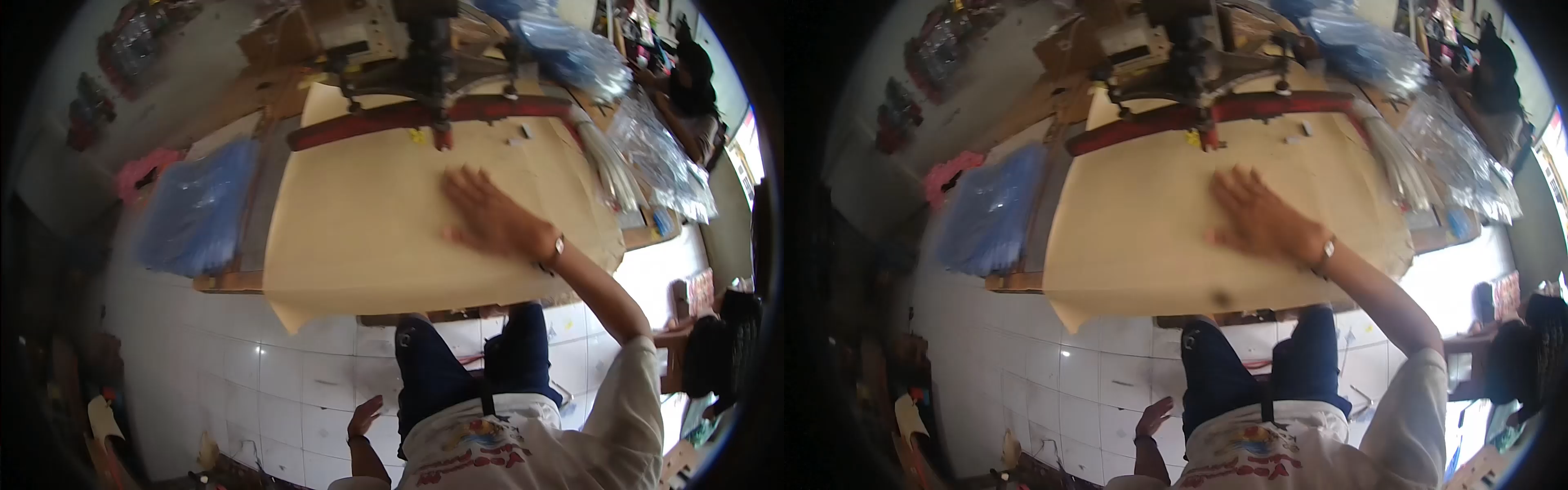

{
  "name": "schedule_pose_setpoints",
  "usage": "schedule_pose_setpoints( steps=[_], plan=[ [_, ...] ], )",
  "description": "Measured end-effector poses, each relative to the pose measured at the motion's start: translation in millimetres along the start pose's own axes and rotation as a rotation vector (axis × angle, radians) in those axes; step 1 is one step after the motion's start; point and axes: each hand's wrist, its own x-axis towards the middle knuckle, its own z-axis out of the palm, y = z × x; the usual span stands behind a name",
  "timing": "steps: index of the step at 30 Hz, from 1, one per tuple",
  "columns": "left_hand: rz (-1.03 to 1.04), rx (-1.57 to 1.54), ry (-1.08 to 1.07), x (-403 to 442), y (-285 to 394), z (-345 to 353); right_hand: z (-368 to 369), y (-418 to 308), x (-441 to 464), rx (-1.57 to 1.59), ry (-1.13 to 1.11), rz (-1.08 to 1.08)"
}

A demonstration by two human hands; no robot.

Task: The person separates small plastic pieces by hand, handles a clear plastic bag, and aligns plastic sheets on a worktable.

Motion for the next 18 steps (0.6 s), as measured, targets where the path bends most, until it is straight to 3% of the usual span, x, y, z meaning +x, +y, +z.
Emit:
schedule_pose_setpoints(
  steps=[1, 3, 4, 5, 6, 7, 10, 12, 13, 14, 15, 16, 17, 18],
  plan=[
    [0.241, -0.287, 0.190, 10.6, 5.3, 6.2, 10.1, -3.8, 4.1, -0.029, -0.025, -0.085],
    [0.738, -0.855, 0.563, 32.7, -10.2, 13.3, -4.1, -52.2, 2.5, 0.276, -0.290, -0.309],
    [0.335, -1.074, 0.718, 29.5, 20.7, 24.3, -8.5, -64.5, 3.4, 0.609, -0.416, -0.345],
    [-0.079, -0.551, 0.491, 22.3, 29.9, 16.9, -22.5, -66.1, 5.2, 0.591, -0.386, -0.298],
    [0.106, -0.365, 0.438, 32.2, 15.1, 2.1, -36.5, -67.5, 7.1, 0.575, -0.357, -0.251],
    [0.279, -0.177, 0.392, 38.6, -0.2, -13.4, -37.4, -59.6, 5.8, 0.806, -0.341, -0.114],
    [0.047, -0.370, 0.383, 38.8, 39.8, -30.7, -38.0, -33.3, -5.3, 0.491, 0.028, 0.223],
    [0.440, 0.410, 0.430, 64.9, 45.4, -71.2, -31.2, -23.4, -26.0, 0.555, 0.118, 0.338],
    [0.476, -0.369, 0.870, 62.9, 87.6, -69.4, -26.4, -22.0, -32.4, 0.591, 0.164, 0.400],
    [0.598, -0.710, 1.161, 59.2, 130.1, -85.1, -23.8, -21.7, -32.6, 0.547, 0.165, 0.379],
    [0.619, -0.603, 1.457, 12.4, 246.7, -32.7, -23.7, -20.8, -33.7, 0.496, 0.165, 0.364],
    [0.777, 0.041, 1.536, 12.1, 242.4, -110.4, -25.3, -20.4, -34.0, 0.446, 0.158, 0.354],
    [0.953, 0.079, 1.519, -29.2, 328.1, -75.3, -26.7, -21.3, -32.1, 0.452, 0.154, 0.360],
    [1.263, 0.058, 1.636, -50.7, 397.2, -46.8, -27.0, -23.1, -29.0, 0.461, 0.152, 0.364]
  ],
)
